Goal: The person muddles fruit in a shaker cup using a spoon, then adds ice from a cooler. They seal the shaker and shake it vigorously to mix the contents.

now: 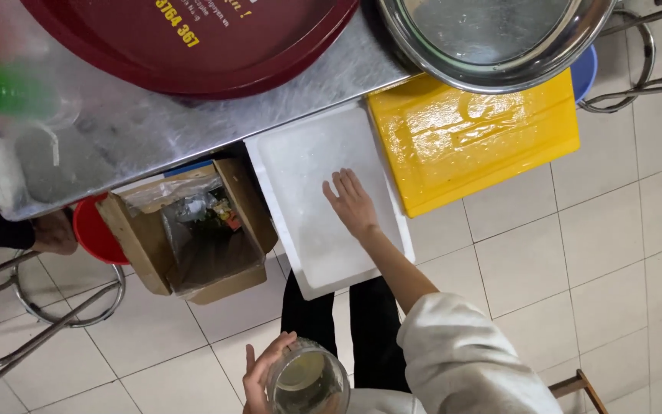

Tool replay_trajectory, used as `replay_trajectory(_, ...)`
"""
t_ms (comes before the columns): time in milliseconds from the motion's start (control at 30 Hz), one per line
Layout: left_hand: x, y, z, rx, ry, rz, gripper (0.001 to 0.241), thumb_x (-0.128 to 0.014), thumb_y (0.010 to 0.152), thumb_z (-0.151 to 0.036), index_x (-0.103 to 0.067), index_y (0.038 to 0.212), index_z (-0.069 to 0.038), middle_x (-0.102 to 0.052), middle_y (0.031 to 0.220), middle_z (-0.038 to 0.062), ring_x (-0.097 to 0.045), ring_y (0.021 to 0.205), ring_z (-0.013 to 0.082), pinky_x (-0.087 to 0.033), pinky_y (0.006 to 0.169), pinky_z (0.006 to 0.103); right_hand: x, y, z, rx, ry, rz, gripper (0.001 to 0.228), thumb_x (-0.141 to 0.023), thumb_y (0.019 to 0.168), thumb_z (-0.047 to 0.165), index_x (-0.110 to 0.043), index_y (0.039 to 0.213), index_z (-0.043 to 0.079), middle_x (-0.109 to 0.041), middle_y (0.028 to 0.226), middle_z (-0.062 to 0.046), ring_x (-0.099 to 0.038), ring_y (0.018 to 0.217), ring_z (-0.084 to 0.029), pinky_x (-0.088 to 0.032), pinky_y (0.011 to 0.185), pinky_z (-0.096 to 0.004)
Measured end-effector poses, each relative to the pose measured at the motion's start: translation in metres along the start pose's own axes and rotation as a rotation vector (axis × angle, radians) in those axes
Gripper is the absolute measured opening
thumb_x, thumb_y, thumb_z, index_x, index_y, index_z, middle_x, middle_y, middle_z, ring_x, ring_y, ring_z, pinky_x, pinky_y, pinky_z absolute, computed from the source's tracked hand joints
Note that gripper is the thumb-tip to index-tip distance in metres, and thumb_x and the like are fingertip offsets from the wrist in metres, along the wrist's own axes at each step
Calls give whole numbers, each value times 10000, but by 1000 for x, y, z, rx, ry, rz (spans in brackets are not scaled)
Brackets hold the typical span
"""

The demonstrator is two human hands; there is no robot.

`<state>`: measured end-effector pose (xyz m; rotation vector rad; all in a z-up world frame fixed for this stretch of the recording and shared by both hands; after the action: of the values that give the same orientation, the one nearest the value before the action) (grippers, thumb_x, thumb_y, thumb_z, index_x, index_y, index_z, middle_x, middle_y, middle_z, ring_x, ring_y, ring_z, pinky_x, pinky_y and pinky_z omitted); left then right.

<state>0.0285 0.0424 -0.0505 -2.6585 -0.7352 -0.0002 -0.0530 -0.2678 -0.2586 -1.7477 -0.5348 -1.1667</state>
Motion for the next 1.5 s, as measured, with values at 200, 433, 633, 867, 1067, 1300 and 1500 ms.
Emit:
replay_trajectory(200, 10, -7, 24, -37, 8, -19, 455, -622, 932, -473, -587, 1116, -59, -686, 1320, 253, -614, 1321, 384, 55, 1296, 574, -41, 22, 5, -31, 129, -119, 767, -798, 774, 43, -467, 1443, 221, -445, 1488, -160, -391, 1424, -374, -207, 1243, -552)
replay_trajectory(433, 3, -3, -4, -69, 113, -38, 582, -738, 824, -460, -491, 1195, -86, -668, 1344, 249, -571, 1357, 406, 60, 1274, 631, -43, 5, 16, 184, 82, 42, 783, -729, 805, 23, -387, 1483, 216, -388, 1577, -158, -308, 1486, -373, -121, 1266, -529)
replay_trajectory(633, -9, 8, -30, -44, 26, 48, 793, -528, 878, -795, -557, 1169, -58, -657, 1370, 257, -551, 1381, 404, 81, 1276, 598, -40, 10, 6, 299, 66, 92, 807, -786, 795, 34, -416, 1496, 185, -420, 1545, -135, -310, 1479, -361, -144, 1264, -480)
replay_trajectory(867, -24, 11, -55, 14, 228, -258, 594, -797, 667, -332, -551, 1131, -54, -746, 1212, 156, -697, 1209, 301, -175, 1300, 560, 13, 15, -17, -104, 742, 511, 1023, -829, 797, 457, -227, 1592, 228, -333, 1569, -127, -330, 1425, -383, -343, 1132, -527)
replay_trajectory(1067, -4, 1, -1, 173, 134, -173, 339, -643, 835, -309, -651, 1086, -82, -757, 1262, 149, -646, 1291, 315, -64, 1305, 526, 2, 50, -40, -363, 649, -95, 816, -650, 986, 232, -171, 1639, 133, -305, 1634, -204, -389, 1446, -415, -359, 1173, -503)
replay_trajectory(1300, 5, -6, 37, 757, -156, -186, 539, -377, 940, -258, -773, 1227, -29, -794, 1282, 119, -603, 1367, 184, 83, 1341, 318, -65, 109, -44, -316, 136, 144, 968, -859, 742, 99, -335, 1550, 195, -213, 1634, -140, -484, 1316, -299, -535, 960, -354)
replay_trajectory(1500, 23, -29, 67, 37, -15, -56, 392, -460, 1038, -437, -675, 1175, -139, -717, 1330, 188, -554, 1392, 362, 6, 1305, 519, -193, 139, -29, -552, -16, -223, 483, -585, 972, 153, -505, 1447, 117, -318, 1629, -183, -616, 1093, -270, -567, 840, -287)
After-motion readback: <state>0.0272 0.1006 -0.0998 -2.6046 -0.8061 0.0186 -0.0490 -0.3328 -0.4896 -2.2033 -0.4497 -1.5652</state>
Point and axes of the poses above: each hand's wrist, its own y-axis towards the middle knuckle, its own x-axis out of the back of the hand, z = x × y, the point moved 2 cm from there along y, towards the middle knuckle
